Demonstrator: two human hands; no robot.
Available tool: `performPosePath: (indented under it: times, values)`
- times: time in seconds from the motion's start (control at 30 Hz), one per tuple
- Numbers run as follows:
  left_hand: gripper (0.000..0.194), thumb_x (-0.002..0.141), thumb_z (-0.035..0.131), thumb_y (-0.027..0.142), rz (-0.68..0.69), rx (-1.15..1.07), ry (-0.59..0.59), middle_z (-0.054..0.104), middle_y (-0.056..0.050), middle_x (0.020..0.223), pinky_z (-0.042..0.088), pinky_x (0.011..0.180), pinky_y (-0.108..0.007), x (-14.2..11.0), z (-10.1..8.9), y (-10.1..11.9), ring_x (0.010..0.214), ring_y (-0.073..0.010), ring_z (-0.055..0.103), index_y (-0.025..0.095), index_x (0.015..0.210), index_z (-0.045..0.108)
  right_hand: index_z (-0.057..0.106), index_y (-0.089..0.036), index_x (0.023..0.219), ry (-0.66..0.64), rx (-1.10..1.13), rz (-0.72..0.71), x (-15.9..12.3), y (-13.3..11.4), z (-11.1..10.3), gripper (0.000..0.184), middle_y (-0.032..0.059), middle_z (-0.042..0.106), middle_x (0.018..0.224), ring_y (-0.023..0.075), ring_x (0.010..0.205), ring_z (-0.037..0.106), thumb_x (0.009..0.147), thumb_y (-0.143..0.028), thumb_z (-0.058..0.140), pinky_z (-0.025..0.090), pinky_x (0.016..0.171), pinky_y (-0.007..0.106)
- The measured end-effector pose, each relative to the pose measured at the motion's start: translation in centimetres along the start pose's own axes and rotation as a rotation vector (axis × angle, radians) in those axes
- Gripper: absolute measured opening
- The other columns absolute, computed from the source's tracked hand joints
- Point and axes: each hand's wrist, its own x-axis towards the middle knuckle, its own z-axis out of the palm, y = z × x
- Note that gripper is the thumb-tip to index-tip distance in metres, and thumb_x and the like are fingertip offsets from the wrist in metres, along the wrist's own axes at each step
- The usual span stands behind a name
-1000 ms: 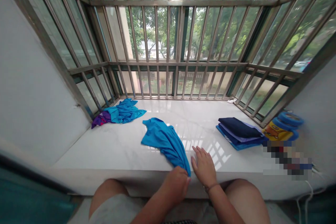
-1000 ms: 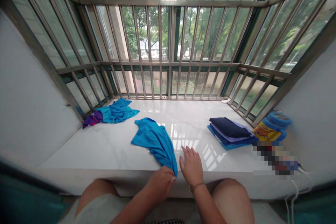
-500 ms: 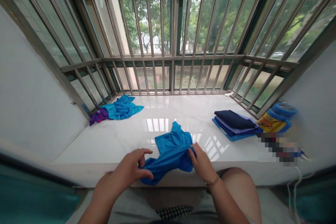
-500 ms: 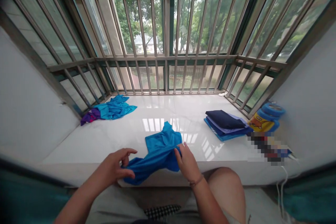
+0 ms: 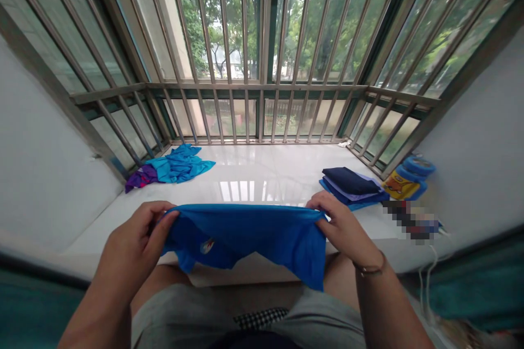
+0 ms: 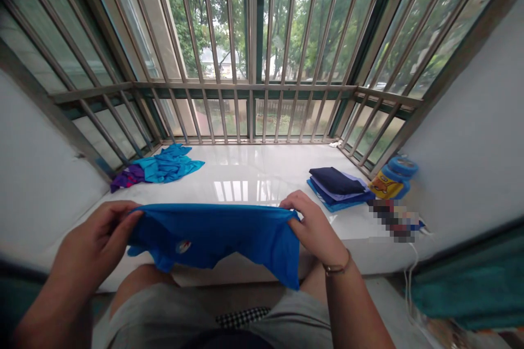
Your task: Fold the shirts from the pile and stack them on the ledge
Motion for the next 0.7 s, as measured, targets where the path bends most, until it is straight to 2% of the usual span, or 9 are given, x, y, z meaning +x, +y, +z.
performPosePath:
  times: [0.07, 0.17, 0.27, 0.33, 0.43, 0.53, 0.63, 0.7]
  values:
    - [0.049, 0.094, 0.057, 0.074, 0.042, -0.021, -0.164, 0.074, 0.002, 0.080, 0.050, 0.061, -0.025, -0.4, -0.5, 0.8, 0.067, -0.0181, 0.066, 0.029, 0.103, 0.074, 0.068, -0.023, 0.098, 0.203, 0.032, 0.051, 0.1, 0.0, -0.6, 0.015, 0.0017, 0.070, 0.090, 0.0202, 0.085, 0.064, 0.096, -0.037, 0.061, 0.051, 0.077, 0.030]
    - [0.044, 0.085, 0.071, 0.072, 0.119, -0.044, -0.459, 0.073, 0.000, 0.074, 0.051, 0.065, -0.025, -0.6, -1.2, 1.6, 0.068, -0.0193, 0.066, 0.028, 0.091, 0.076, 0.064, -0.023, 0.101, 0.465, 0.077, 0.153, 0.0, -0.4, -1.1, 0.018, -0.0028, 0.064, 0.080, 0.0167, 0.071, 0.058, 0.098, -0.041, 0.061, 0.047, 0.064, 0.026]
    - [0.030, 0.083, 0.075, 0.056, 0.127, 0.009, -0.639, 0.079, -0.003, 0.087, 0.053, 0.076, -0.028, -0.3, -1.4, 0.8, 0.084, -0.0233, 0.072, 0.028, 0.092, 0.080, 0.066, -0.022, 0.103, 0.510, 0.126, 0.152, -0.2, -1.1, -1.5, 0.026, -0.0031, 0.063, 0.076, 0.0161, 0.066, 0.056, 0.100, -0.048, 0.062, 0.046, 0.059, 0.026]
    - [0.020, 0.083, 0.068, 0.041, 0.066, 0.147, -0.670, 0.080, -0.005, 0.092, 0.053, 0.081, -0.030, 0.0, -1.2, -0.8, 0.090, -0.0250, 0.073, 0.028, 0.090, 0.081, 0.067, -0.023, 0.104, 0.501, 0.129, 0.134, -0.4, -1.7, -2.0, 0.029, -0.0029, 0.064, 0.075, 0.0165, 0.064, 0.057, 0.100, -0.051, 0.063, 0.047, 0.059, 0.027]
    - [0.024, 0.083, 0.056, 0.035, -0.049, 0.376, -0.618, 0.081, -0.009, 0.091, 0.053, 0.083, -0.034, 0.1, -0.7, -4.1, 0.092, -0.0280, 0.075, 0.025, 0.083, 0.078, 0.069, -0.025, 0.101, 0.518, 0.035, 0.094, -0.8, -2.2, -2.8, 0.030, -0.0010, 0.067, 0.079, 0.0190, 0.069, 0.060, 0.100, -0.054, 0.062, 0.049, 0.062, 0.029]
    - [0.036, 0.089, 0.048, 0.043, -0.134, 0.385, -0.435, 0.081, -0.011, 0.096, 0.056, 0.081, -0.036, -0.2, -0.9, -6.5, 0.090, -0.0297, 0.077, 0.024, 0.092, 0.079, 0.072, -0.028, 0.099, 0.519, -0.116, 0.045, -1.3, -2.2, -3.9, 0.029, 0.0013, 0.070, 0.081, 0.0218, 0.071, 0.063, 0.100, -0.054, 0.061, 0.049, 0.061, 0.031]
    - [0.045, 0.091, 0.049, 0.053, -0.334, 0.234, -0.279, 0.078, -0.005, 0.075, 0.058, 0.067, -0.034, -0.8, -1.6, -6.7, 0.069, -0.0269, 0.076, 0.026, 0.110, 0.079, 0.074, -0.030, 0.099, 0.518, -0.196, 0.001, -2.0, -1.8, -4.9, 0.026, 0.0027, 0.071, 0.081, 0.0240, 0.068, 0.064, 0.101, -0.053, 0.060, 0.048, 0.056, 0.033]
    - [0.049, 0.092, 0.049, 0.056, -0.457, 0.100, -0.100, 0.072, 0.000, 0.063, 0.058, 0.060, -0.033, -1.1, -2.1, -5.8, 0.058, -0.0251, 0.073, 0.027, 0.120, 0.078, 0.073, -0.030, 0.100, 0.498, -0.203, -0.034, -2.8, -1.9, -5.0, 0.024, 0.0034, 0.073, 0.083, 0.0246, 0.069, 0.066, 0.102, -0.050, 0.060, 0.050, 0.056, 0.034]
